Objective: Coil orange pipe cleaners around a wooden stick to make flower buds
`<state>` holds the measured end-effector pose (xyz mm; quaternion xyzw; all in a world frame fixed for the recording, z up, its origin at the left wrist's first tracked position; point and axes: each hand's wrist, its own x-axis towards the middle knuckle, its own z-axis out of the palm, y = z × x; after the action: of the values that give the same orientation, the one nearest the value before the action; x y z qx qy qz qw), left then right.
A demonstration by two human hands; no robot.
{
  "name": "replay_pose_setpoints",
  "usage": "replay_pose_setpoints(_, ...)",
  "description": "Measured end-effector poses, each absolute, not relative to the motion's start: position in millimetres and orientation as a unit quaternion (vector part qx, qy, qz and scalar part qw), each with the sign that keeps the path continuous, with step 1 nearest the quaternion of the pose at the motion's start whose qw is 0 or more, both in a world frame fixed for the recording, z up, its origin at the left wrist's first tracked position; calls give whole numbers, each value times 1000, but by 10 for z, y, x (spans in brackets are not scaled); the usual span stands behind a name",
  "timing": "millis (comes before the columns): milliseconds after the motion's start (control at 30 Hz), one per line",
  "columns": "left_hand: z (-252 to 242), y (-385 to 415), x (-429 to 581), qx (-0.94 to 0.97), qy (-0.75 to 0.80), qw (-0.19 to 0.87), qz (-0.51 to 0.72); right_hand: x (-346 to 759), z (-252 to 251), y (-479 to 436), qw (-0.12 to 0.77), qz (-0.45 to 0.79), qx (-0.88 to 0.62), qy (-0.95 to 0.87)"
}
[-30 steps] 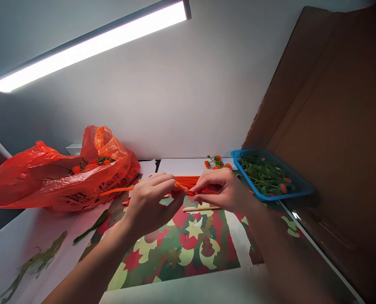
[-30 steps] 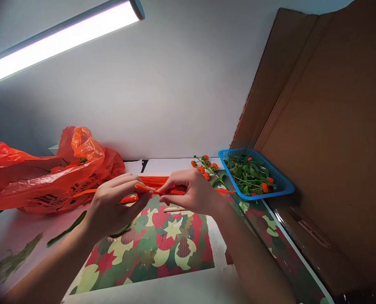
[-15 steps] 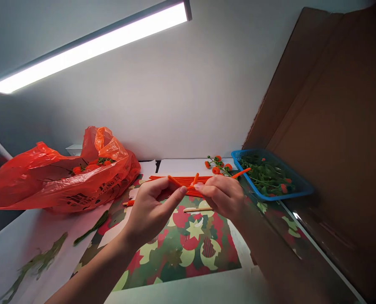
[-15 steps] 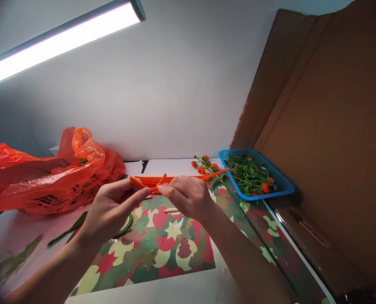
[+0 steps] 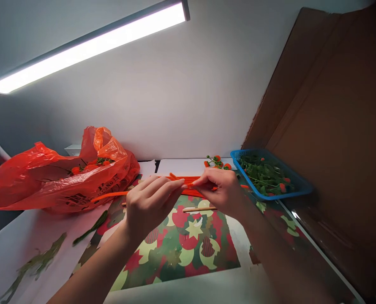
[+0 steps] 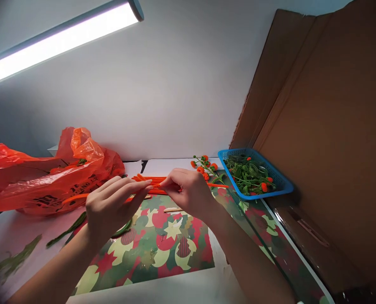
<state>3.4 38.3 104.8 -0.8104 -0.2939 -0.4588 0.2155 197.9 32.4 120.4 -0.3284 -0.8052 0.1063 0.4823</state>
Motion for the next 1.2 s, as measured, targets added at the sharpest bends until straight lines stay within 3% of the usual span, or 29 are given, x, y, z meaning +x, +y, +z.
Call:
replay_pose_setpoints(100, 1102, 414, 10, -834, -275, 228, -421, 2012, 1206, 334, 473, 103, -330, -810)
replay_pose_setpoints(167, 1147, 409, 4, -856, -293, 165, -392, 2034, 1197, 349, 461, 85, -327, -821)
replay_pose_setpoints(367, 1231, 391, -36, -840, -318, -284, -336, 2074, 1213, 350, 443, 48, -290, -847)
replay_pose_setpoints(433, 1223, 400, -53, -815, -311, -365, -326, 2084, 1230, 339, 443, 91, -300, -840)
replay_pose_setpoints(533, 1203, 406, -67, -837, -295, -337, -314, 2106, 1246, 335, 430, 204, -326, -817)
replay_pose_setpoints(633, 1200, 399, -64, -893, -274, -173, -313, 2129, 1248, 345, 415, 289, -341, -793)
replay_pose_setpoints(733, 1209, 396, -66, -917, -235, -25, -321, 2143, 1251, 353, 395, 319, -346, -789)
replay_pose_setpoints(833, 1213, 394, -70, -919, -205, 23, -336, 2141, 1258, 352, 385, 307, -341, -801)
replay_pose_setpoints(933, 1211, 378, -47, -891, -248, -3, -380, 2114, 1255, 346, 409, 223, -331, -821)
replay_pose_setpoints(1133, 1205, 305, 53, -794, -363, -148, -465, 2000, 1111, 372, 512, -147, -271, -802)
replay_pose_setpoints(1200, 1204, 286, 68, -783, -369, -159, -475, 1962, 1049, 386, 531, -201, -249, -785)
